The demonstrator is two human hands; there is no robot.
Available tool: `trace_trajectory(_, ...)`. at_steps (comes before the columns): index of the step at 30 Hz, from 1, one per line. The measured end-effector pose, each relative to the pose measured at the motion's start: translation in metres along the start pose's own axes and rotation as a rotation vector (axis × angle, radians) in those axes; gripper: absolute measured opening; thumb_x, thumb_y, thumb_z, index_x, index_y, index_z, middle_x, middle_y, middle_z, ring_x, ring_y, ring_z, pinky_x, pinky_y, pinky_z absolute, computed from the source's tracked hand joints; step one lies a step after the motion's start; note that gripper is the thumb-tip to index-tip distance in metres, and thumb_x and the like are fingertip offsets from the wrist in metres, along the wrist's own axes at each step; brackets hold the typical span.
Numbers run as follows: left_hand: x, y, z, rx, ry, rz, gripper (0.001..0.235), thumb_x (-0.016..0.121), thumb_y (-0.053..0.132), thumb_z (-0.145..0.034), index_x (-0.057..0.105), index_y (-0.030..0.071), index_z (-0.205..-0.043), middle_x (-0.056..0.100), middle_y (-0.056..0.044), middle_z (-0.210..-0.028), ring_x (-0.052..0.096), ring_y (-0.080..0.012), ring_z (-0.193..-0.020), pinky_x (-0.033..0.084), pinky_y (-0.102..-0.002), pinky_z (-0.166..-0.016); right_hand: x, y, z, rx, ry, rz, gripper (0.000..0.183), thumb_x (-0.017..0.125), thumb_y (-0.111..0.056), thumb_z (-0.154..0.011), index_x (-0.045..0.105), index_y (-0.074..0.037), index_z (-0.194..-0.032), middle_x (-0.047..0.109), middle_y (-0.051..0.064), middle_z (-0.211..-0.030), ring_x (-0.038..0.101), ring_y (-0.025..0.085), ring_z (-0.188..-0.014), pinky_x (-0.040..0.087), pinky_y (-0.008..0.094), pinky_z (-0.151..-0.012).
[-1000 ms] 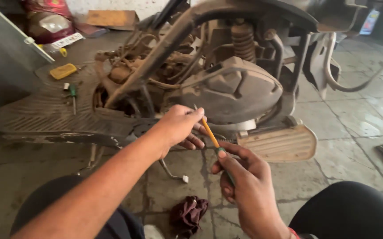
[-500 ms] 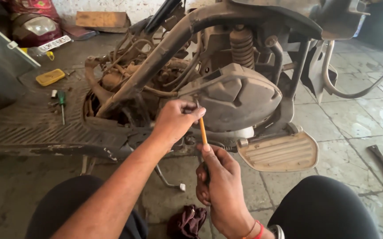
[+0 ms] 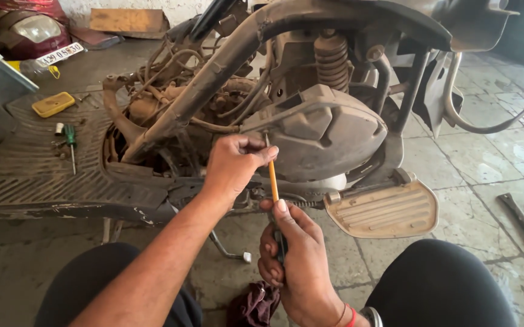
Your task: The person drains fluid from a scooter engine into a metal bucket placed underneath, wipes parts with a cloth, then uses a screwdriver to unscrew fasteners from the engine side cover and works at the cover with both hands.
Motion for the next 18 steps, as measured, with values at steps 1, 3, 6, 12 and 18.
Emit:
trace_trajectory(1, 0.000, 0.002, 0.001, -0.001, 0.000, 0.001, 0.022, 0.082, 0.018, -0.080, 0.079, -0.001, -0.090, 0.079, -0.007, -0.081, 0.070, -0.0108, -0.072, 0.054, -0.025, -0.068, -0.001, -0.001, 0.000, 0.001, 0.001, 0.001, 0.034, 0.049, -0.031, -0.101, 0.061, -0.002, -0.115, 0.041, 0.003, -0.054, 0.029, 0.011, -0.031, 0.024, 0.028, -0.031)
trace_trajectory(3, 0.000, 0.005, 0.003, -0.021, 0.012, -0.011, 0.022, 0.082, 0.019, -0.080, 0.079, -0.001, -0.089, 0.079, -0.007, -0.081, 0.070, -0.0113, -0.072, 0.054, -0.026, -0.069, 0.000, -0.002, 0.000, 0.045, -0.059, -0.103, 0.033, 0.047, -0.032, -0.103, 0.059, -0.003, -0.114, 0.038, 0.001, -0.055, 0.028, 0.009, -0.031, 0.023, 0.027, -0.030)
trace_trajectory(6, 0.001, 0.007, 0.005, -0.006, 0.015, -0.019, 0.023, 0.082, 0.021, -0.081, 0.079, -0.001, -0.087, 0.079, -0.007, -0.080, 0.070, -0.0113, -0.071, 0.054, -0.025, -0.068, 0.000, -0.002, 0.001, 0.145, -0.130, -0.282, 0.033, 0.046, -0.035, -0.104, 0.058, -0.006, -0.114, 0.037, -0.002, -0.056, 0.029, 0.008, -0.033, 0.024, 0.025, -0.031)
trace_trajectory(12, 0.004, 0.019, 0.015, -0.301, -0.074, 0.210, 0.029, 0.079, 0.021, -0.082, 0.070, -0.007, -0.081, 0.073, -0.016, -0.072, 0.062, -0.0212, -0.049, 0.049, -0.030, -0.042, 0.007, -0.007, -0.003, 0.093, -0.340, -0.435, 0.029, 0.047, -0.029, -0.106, 0.060, -0.007, -0.120, 0.037, -0.005, -0.057, 0.030, 0.007, -0.035, 0.026, 0.024, -0.031)
trace_trajectory(18, 0.003, 0.017, 0.009, -0.403, -0.091, 0.294, 0.028, 0.084, 0.015, -0.079, 0.070, -0.009, -0.081, 0.072, -0.018, -0.070, 0.066, -0.0230, -0.053, 0.050, -0.031, -0.043, 0.027, -0.022, 0.004, 0.014, 0.036, 0.037, 0.027, 0.054, -0.024, -0.096, 0.071, -0.008, -0.109, 0.039, -0.003, -0.050, 0.029, 0.010, -0.029, 0.023, 0.028, -0.028)
Point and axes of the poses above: each hand's wrist, its own z-axis away from the middle knuckle, its own x-axis out of the palm, y = z × x, the point moved 3 cm from there along -z, towards the middle knuckle
